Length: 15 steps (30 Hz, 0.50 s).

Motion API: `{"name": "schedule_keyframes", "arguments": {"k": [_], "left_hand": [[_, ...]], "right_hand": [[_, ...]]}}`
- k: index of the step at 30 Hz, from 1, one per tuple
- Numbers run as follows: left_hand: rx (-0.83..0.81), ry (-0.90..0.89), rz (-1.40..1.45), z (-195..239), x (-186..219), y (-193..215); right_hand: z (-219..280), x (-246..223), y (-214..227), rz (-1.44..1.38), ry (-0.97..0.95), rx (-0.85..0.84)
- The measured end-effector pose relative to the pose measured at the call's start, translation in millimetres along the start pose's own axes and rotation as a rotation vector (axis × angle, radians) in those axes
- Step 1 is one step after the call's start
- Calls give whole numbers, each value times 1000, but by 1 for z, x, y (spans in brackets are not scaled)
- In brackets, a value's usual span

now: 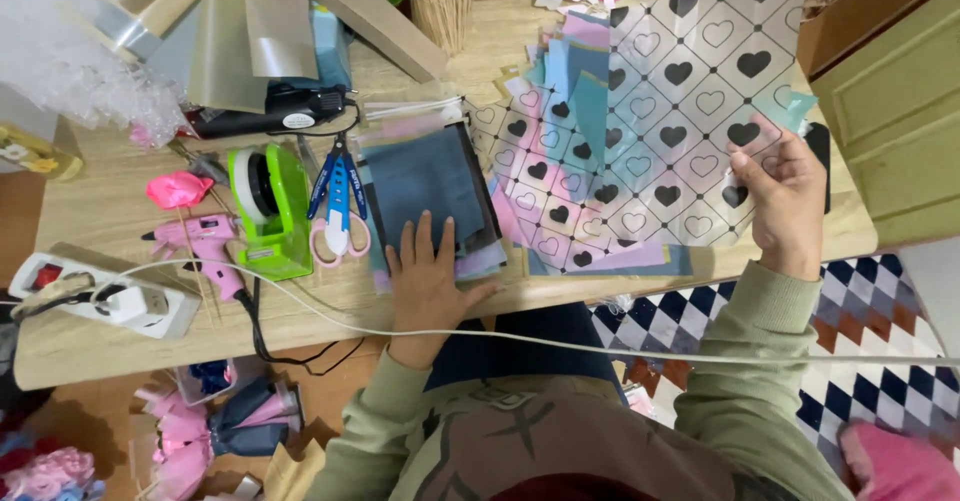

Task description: Sorting, organizing, and smoothing various colored and patterned wrapping paper sheets at a design station.

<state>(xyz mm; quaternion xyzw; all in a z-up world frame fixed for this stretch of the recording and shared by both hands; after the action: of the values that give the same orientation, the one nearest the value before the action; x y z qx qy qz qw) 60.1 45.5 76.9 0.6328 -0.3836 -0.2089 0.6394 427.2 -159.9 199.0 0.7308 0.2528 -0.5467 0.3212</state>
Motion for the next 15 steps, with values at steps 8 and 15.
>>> {"name": "schedule_keyframes", "arguments": {"k": [8,15], "left_hand": [[204,-100,-79,-8,66,17],[183,40,36,-10,22,12]], "right_hand": [[22,8,4,-39,-39,-12],[35,37,21,-14,5,-33]]}}
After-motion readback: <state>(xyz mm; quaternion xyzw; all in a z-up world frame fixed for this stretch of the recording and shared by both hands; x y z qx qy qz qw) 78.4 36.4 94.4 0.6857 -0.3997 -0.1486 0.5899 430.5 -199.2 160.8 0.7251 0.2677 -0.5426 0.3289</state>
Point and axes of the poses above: each hand's wrist, its own z-axis away from the middle knuckle, its own y-axis out of the back of the hand, x = y × z, the point moved 7 cm from there along -z, towards the middle knuckle, and after that the axes turned 13 degrees about -x, right-handed, at the moved point
